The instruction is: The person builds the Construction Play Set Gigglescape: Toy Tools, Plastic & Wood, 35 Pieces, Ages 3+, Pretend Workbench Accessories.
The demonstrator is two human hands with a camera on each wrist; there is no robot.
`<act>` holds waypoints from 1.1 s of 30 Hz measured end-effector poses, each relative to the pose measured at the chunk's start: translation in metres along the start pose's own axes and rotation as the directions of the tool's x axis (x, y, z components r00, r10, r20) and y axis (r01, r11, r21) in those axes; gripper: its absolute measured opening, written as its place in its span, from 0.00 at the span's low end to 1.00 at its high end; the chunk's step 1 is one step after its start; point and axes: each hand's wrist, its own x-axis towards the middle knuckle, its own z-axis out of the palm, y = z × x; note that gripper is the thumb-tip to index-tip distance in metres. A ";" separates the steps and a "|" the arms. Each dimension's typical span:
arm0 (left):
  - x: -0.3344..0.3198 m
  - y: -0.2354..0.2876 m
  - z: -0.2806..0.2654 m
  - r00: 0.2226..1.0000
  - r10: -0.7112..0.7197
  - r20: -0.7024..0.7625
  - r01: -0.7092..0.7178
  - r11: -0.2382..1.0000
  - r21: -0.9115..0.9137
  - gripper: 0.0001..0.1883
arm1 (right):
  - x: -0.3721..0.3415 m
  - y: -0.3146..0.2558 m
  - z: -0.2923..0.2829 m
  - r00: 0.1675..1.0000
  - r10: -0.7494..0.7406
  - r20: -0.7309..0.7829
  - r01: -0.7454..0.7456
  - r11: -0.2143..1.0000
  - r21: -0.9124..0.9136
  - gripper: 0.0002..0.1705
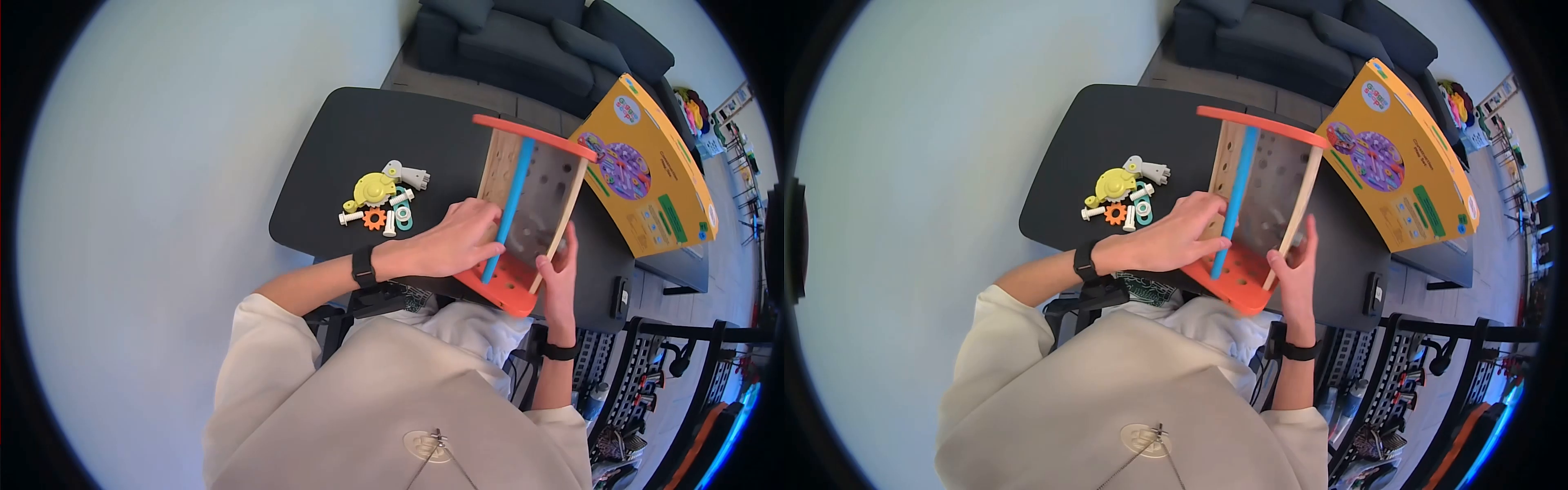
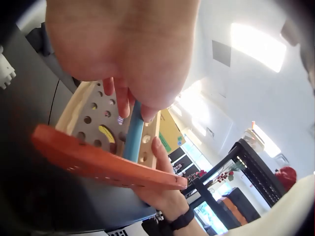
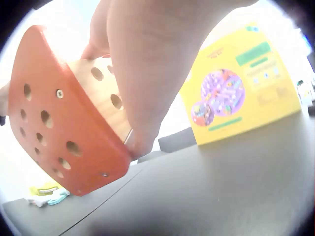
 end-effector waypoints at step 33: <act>-0.143 -0.127 0.026 0.887 -0.121 -0.445 0.357 0.793 0.495 0.24 | -0.028 0.019 0.062 0.565 -0.596 0.570 0.735 0.050 -0.676 0.29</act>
